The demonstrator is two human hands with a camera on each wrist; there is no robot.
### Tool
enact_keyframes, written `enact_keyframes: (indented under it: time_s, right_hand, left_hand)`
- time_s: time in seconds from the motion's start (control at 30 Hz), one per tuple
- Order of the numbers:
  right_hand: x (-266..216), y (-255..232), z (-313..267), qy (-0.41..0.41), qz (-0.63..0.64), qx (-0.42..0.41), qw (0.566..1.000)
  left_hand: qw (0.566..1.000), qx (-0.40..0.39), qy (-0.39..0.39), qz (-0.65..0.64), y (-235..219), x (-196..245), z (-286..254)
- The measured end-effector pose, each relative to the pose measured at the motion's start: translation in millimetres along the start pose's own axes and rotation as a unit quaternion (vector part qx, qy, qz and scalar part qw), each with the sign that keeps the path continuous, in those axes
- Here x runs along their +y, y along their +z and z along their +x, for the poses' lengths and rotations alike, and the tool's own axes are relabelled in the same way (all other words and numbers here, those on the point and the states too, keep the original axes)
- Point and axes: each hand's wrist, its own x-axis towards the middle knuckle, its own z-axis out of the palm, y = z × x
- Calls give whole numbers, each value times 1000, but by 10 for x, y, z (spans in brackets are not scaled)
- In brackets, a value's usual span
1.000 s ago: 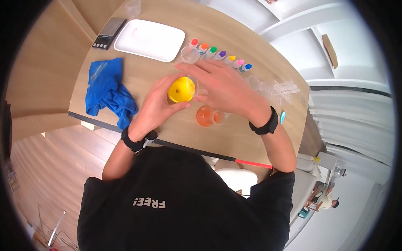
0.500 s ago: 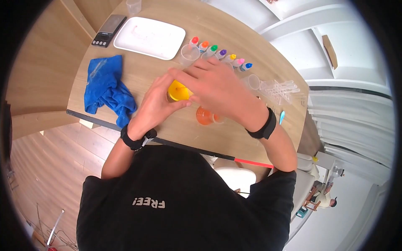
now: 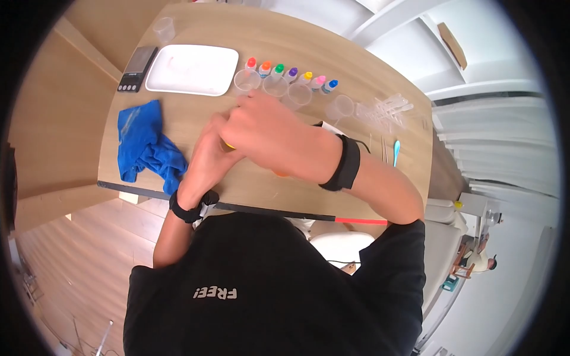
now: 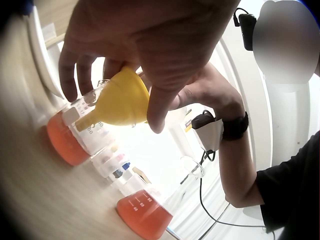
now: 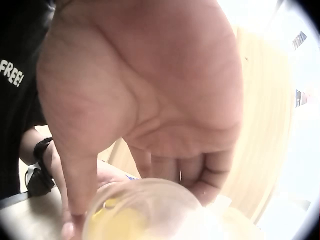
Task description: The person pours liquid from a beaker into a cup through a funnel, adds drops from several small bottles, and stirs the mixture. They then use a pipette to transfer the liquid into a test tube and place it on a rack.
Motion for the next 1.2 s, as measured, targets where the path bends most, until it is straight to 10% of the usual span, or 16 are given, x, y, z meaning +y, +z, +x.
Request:
enact_keyframes:
  time_s: [0.37, 0.63, 1.2]
  right_hand:
    - [320, -260, -332, 93, 142, 57, 984]
    - [874, -78, -1257, 340, 277, 278, 855]
    - [981, 420, -1439, 341, 195, 266, 880]
  left_hand:
    - [1000, -9, -14, 6, -5, 63, 0]
    - [999, -22, -32, 20, -14, 75, 12]
    - [999, -32, -29, 31, -4, 126, 43]
